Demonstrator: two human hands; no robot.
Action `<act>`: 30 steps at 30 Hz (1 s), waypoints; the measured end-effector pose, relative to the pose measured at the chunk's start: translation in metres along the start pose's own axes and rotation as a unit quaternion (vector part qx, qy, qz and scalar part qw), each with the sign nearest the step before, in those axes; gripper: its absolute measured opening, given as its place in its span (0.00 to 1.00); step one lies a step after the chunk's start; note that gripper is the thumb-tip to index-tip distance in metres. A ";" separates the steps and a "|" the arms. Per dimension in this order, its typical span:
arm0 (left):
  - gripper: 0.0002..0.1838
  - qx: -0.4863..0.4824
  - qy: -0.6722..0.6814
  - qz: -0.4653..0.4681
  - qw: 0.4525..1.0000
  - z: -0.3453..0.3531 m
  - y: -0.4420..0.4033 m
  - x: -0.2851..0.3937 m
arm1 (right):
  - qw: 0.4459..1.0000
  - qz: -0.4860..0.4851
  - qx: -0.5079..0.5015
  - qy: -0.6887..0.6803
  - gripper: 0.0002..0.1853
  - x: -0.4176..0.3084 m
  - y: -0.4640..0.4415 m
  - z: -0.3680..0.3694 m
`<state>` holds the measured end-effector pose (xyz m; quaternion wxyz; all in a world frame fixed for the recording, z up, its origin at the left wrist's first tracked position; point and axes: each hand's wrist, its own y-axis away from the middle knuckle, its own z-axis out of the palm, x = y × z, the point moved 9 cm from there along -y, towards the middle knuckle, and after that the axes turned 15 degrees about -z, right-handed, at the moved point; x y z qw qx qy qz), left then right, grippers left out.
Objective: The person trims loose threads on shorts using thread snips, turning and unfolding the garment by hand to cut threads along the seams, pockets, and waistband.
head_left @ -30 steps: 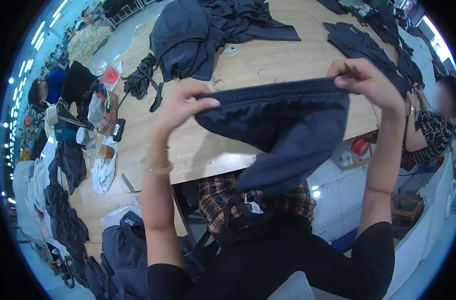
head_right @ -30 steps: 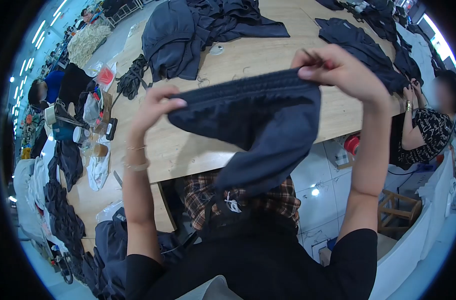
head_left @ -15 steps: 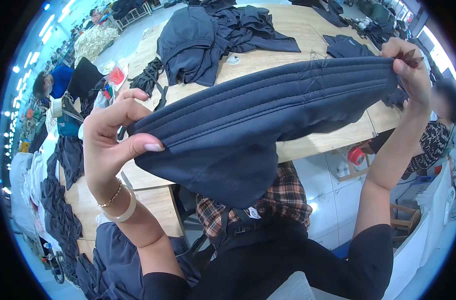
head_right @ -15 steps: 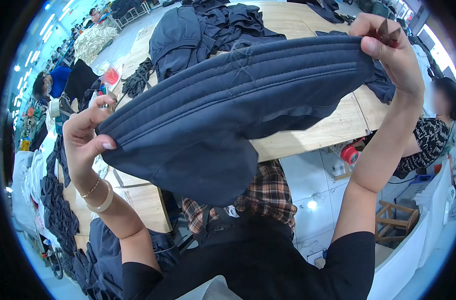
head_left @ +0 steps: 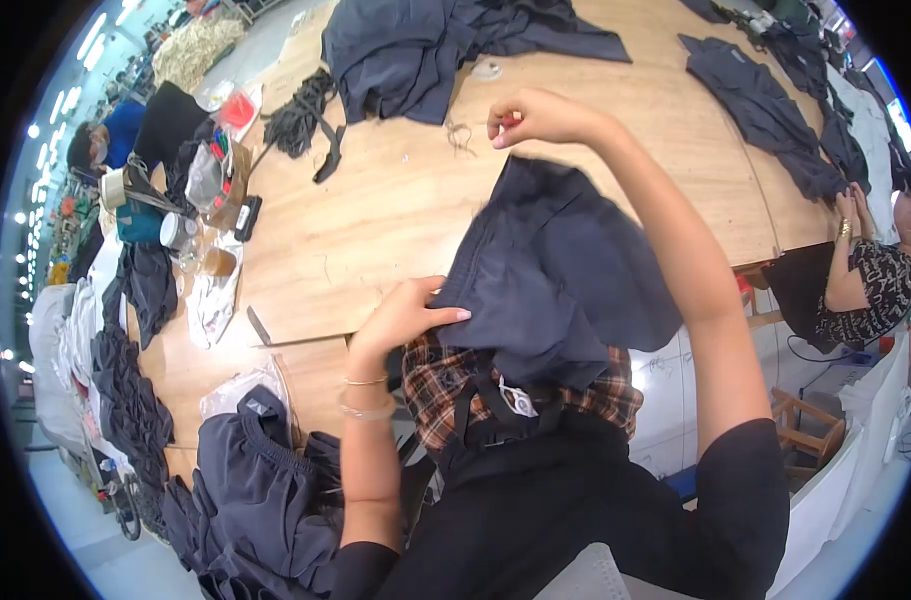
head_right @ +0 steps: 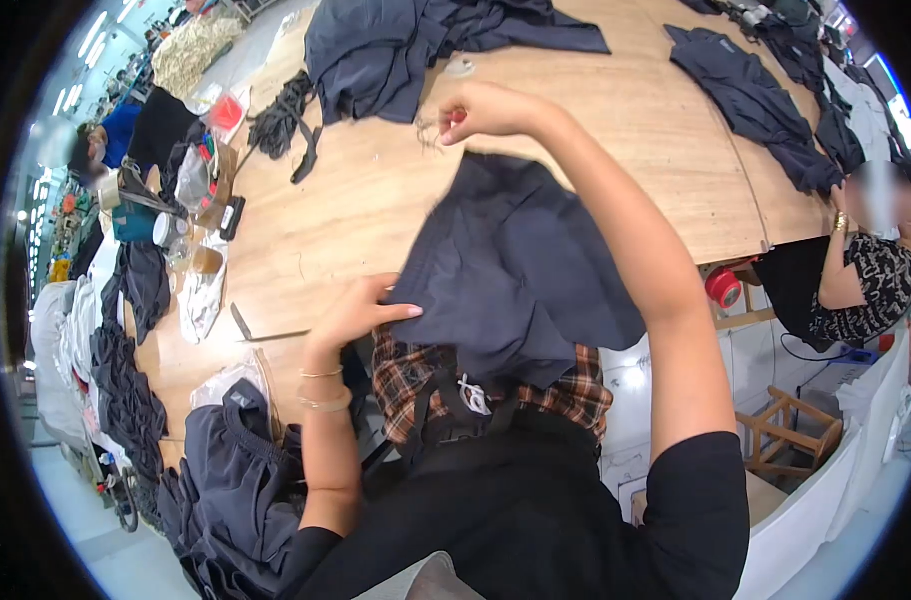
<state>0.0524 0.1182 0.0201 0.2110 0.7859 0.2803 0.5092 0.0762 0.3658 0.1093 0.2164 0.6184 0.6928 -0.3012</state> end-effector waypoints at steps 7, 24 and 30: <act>0.24 0.162 -0.005 -0.103 0.981 0.007 -0.030 -0.040 | 0.943 0.161 0.227 -0.182 0.22 0.028 0.078 0.081; 0.13 -0.091 0.482 -0.082 0.868 0.026 -0.050 0.015 | 0.908 0.171 0.339 -0.177 0.12 -0.028 0.136 0.102; 0.15 -0.065 0.502 -0.027 0.862 0.024 -0.034 0.033 | 0.915 0.123 0.376 -0.075 0.12 -0.056 0.135 0.073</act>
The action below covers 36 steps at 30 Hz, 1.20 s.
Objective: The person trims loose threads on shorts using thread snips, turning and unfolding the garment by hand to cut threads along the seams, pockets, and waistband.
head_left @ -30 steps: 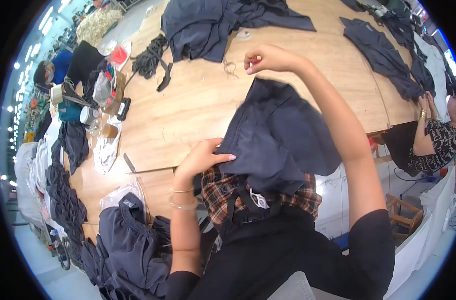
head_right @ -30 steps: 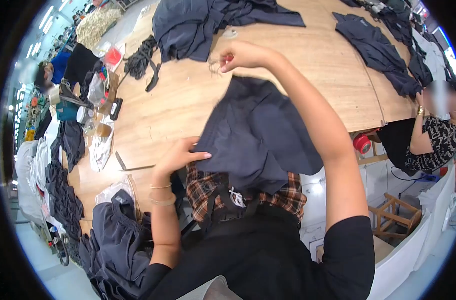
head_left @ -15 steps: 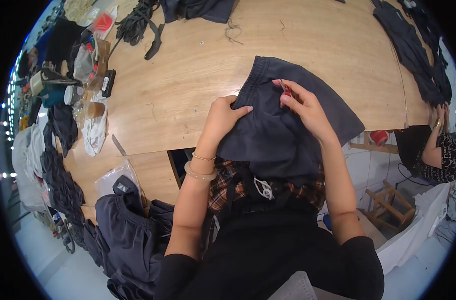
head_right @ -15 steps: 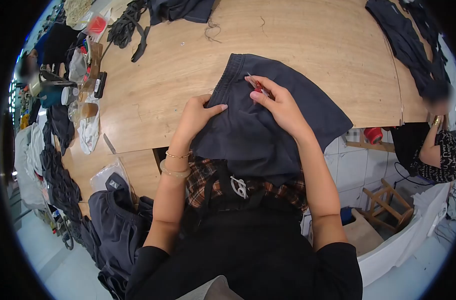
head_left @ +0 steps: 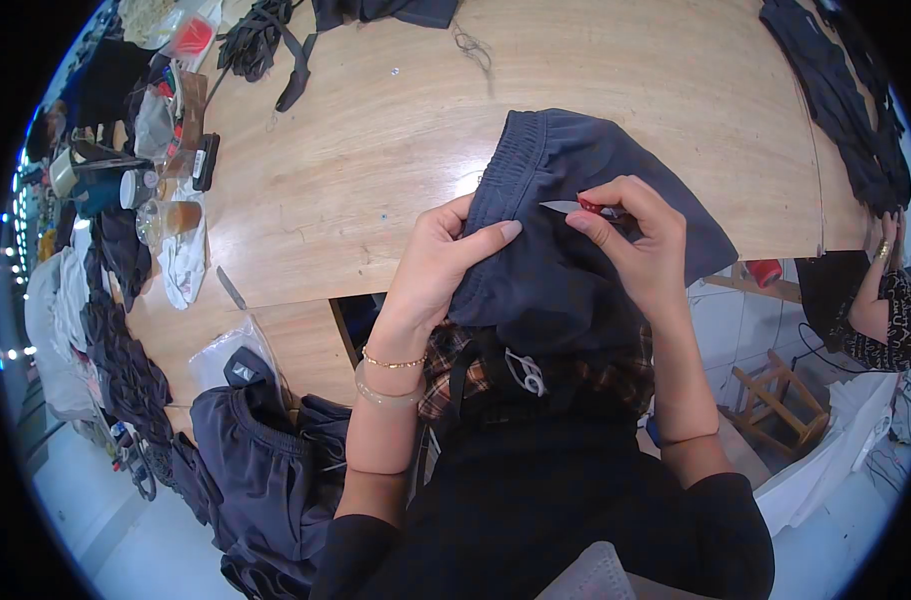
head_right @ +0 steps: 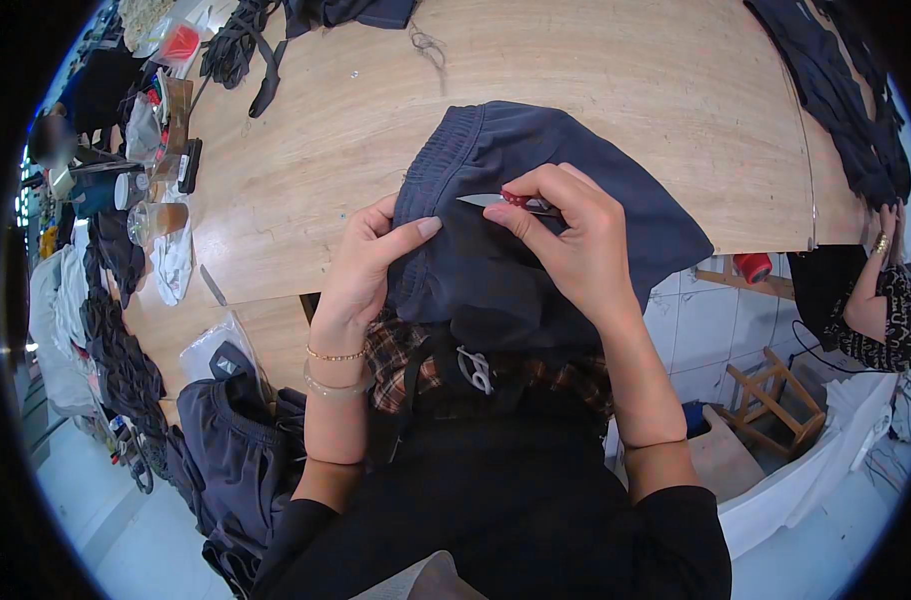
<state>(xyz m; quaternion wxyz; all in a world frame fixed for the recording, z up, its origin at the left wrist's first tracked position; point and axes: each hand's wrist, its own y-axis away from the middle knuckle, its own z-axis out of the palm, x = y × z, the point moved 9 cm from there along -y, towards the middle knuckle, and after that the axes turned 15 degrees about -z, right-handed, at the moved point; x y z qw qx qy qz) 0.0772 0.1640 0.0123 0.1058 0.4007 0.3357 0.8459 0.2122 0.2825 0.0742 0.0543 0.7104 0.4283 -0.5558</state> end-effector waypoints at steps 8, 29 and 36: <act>0.15 0.024 -0.043 0.042 0.998 0.015 0.013 0.011 | 0.985 -0.134 -0.044 0.101 0.12 -0.034 -0.014 -0.001; 0.14 0.050 -0.082 0.043 0.994 0.013 0.023 0.013 | 0.967 -0.196 -0.075 0.145 0.12 -0.046 -0.019 -0.002; 0.15 0.026 -0.108 0.038 0.993 0.012 0.022 0.013 | 0.952 -0.235 -0.124 0.152 0.14 -0.046 -0.029 0.002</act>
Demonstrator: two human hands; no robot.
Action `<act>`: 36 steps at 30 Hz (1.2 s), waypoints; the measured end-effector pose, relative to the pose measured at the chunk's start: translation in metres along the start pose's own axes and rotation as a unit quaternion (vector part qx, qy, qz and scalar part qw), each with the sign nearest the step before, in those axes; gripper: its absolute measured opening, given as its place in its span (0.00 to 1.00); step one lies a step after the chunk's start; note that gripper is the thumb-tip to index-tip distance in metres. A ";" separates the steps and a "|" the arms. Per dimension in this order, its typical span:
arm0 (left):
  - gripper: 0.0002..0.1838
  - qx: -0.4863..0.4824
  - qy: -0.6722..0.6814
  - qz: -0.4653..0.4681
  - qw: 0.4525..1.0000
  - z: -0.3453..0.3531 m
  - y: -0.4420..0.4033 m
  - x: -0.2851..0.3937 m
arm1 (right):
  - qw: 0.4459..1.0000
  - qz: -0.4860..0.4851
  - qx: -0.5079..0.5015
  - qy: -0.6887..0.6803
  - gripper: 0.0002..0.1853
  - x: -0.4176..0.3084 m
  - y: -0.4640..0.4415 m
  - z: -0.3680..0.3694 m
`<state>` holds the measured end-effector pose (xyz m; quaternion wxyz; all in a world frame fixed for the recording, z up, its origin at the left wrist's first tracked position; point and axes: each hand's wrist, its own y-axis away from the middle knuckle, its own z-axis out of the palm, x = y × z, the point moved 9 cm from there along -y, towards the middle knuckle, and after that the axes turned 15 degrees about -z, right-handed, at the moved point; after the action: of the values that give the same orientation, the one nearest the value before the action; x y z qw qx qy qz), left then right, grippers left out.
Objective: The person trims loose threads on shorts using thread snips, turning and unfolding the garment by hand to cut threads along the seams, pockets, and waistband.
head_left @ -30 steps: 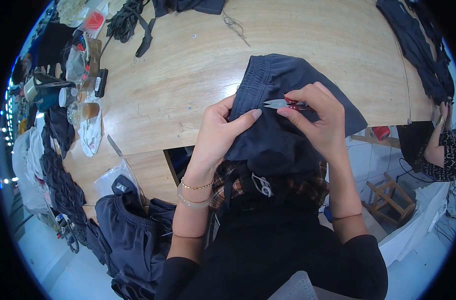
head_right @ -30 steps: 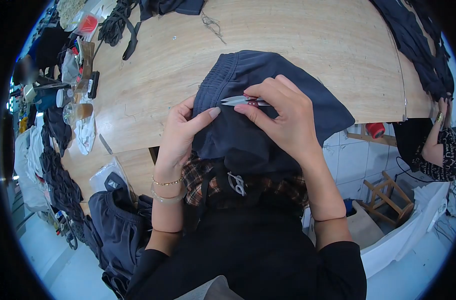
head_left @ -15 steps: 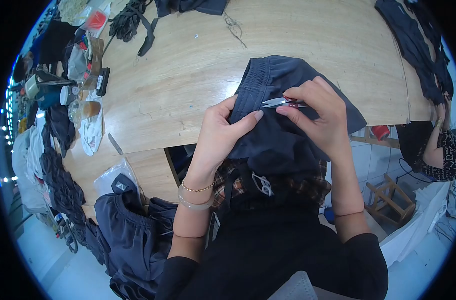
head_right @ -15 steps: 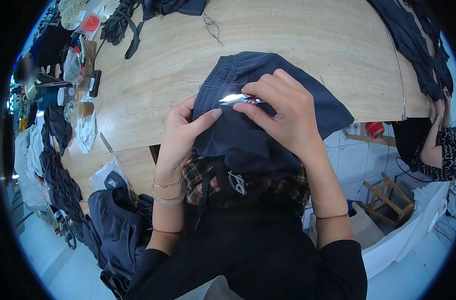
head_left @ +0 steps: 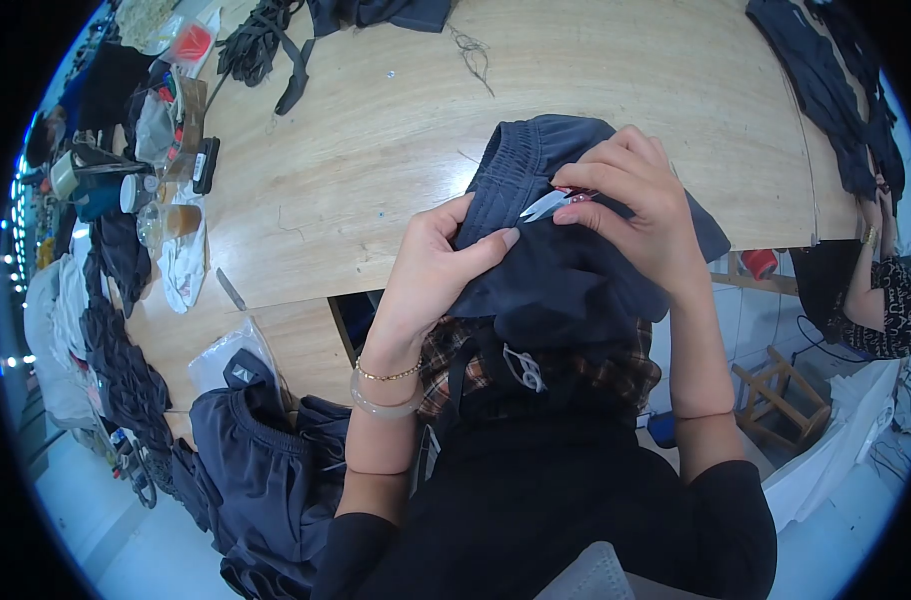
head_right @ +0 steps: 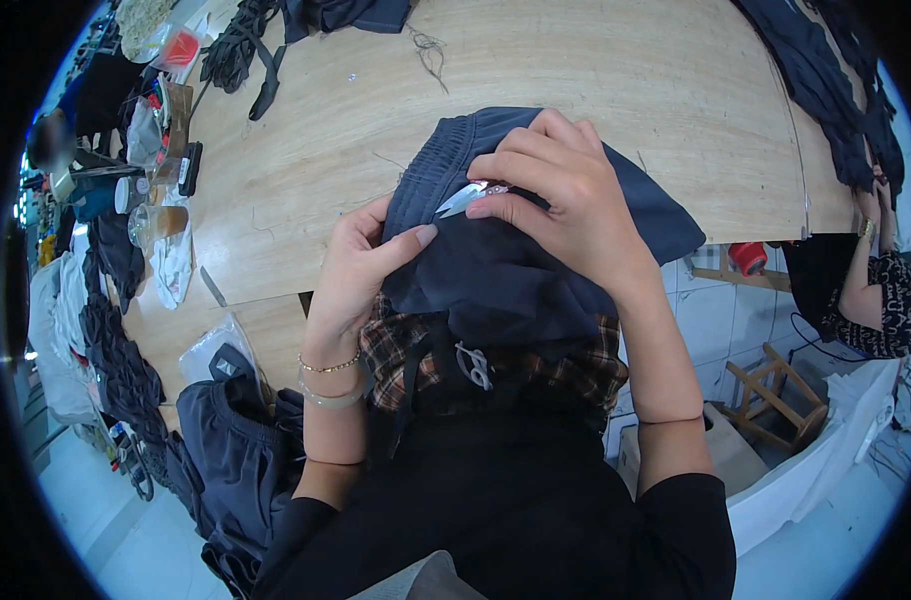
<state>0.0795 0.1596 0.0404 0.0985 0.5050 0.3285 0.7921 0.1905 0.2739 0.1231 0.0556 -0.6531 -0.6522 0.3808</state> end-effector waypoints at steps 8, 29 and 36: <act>0.15 -0.015 0.018 -0.005 1.000 0.000 -0.001 -0.001 | 1.000 -0.008 0.014 -0.027 0.13 0.001 -0.002 0.002; 0.15 0.009 0.013 0.007 1.000 -0.008 -0.010 -0.012 | 0.929 0.231 0.195 -0.213 0.04 0.039 0.015 0.031; 0.15 0.009 0.022 -0.002 1.000 -0.012 -0.005 -0.010 | 0.884 0.323 0.336 0.032 0.13 0.092 0.068 -0.072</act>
<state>0.0730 0.1535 0.0262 0.0879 0.4880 0.3386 0.7997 0.2733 0.3767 0.0964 0.1659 -0.7819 -0.2358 0.5527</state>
